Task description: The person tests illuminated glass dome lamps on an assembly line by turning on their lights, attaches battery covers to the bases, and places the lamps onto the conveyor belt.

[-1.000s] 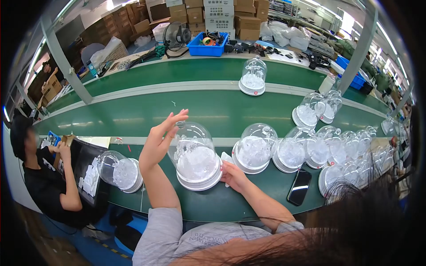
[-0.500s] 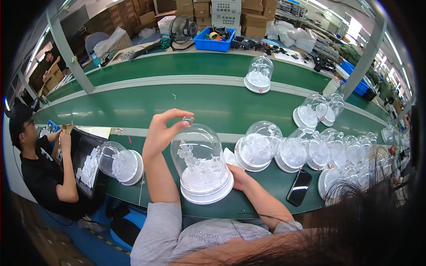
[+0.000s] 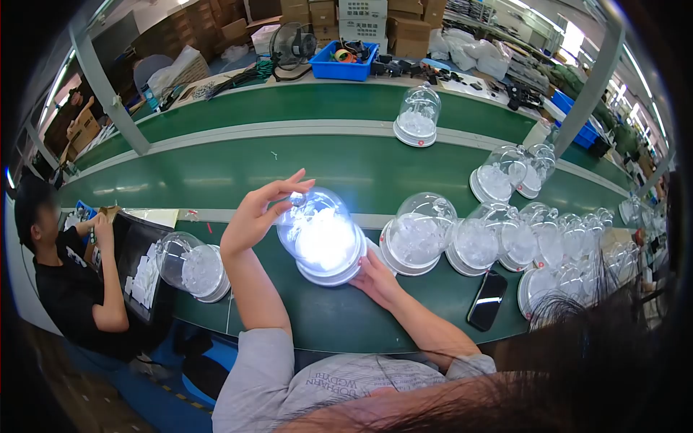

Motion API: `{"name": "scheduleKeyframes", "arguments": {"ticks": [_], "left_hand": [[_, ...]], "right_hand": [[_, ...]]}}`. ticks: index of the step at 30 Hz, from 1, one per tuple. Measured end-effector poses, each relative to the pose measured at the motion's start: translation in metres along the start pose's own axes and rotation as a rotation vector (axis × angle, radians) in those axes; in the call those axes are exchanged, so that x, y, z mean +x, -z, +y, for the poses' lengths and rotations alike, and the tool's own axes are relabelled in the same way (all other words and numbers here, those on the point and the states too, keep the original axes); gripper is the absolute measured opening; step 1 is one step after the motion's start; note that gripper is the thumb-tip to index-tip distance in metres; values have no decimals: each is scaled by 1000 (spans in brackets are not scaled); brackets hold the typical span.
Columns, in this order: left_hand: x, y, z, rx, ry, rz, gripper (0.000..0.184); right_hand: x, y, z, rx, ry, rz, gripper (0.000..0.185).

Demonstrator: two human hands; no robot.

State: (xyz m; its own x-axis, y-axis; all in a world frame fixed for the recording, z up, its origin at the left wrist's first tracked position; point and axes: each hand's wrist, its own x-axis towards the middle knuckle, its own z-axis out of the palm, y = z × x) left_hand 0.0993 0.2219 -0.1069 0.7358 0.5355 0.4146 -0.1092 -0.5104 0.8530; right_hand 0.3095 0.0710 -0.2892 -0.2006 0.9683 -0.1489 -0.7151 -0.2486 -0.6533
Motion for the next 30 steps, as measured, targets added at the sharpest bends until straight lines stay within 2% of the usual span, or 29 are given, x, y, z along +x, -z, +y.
{"name": "scheduleKeyframes", "arguments": {"ticks": [3,7,9,16,18,23,25,26,27,30], "left_hand": [[-2,-2,3,-127,13,-88,26],[-1,-5,8,-115,-47,-184,25],[-1,-5,13,55,-124,-227,25],[-3,-12,25,123,-149,-233,30],[0,-22,32,110,-114,-89,32],[14,-22,6,232,-120,95,34],[21,-20,-4,304,-38,226,33],[27,-24,-11,111,14,331,26],[33,-24,-19,104,8,323,26],[49,-12,-48,299,68,601,24]], "right_hand": [[-2,-8,-8,28,60,21,58],[-3,-7,-10,140,80,-32,60],[-2,-6,-12,150,93,-48,61],[-3,-6,-11,148,109,-61,59],[-2,-2,-9,138,85,-52,58],[-2,-3,-10,170,-8,-118,61],[0,-6,-13,156,-23,-103,62],[-1,-6,-14,146,-40,-89,63],[1,-1,-11,163,-5,-116,70],[3,4,-13,206,-9,-69,75]]}}
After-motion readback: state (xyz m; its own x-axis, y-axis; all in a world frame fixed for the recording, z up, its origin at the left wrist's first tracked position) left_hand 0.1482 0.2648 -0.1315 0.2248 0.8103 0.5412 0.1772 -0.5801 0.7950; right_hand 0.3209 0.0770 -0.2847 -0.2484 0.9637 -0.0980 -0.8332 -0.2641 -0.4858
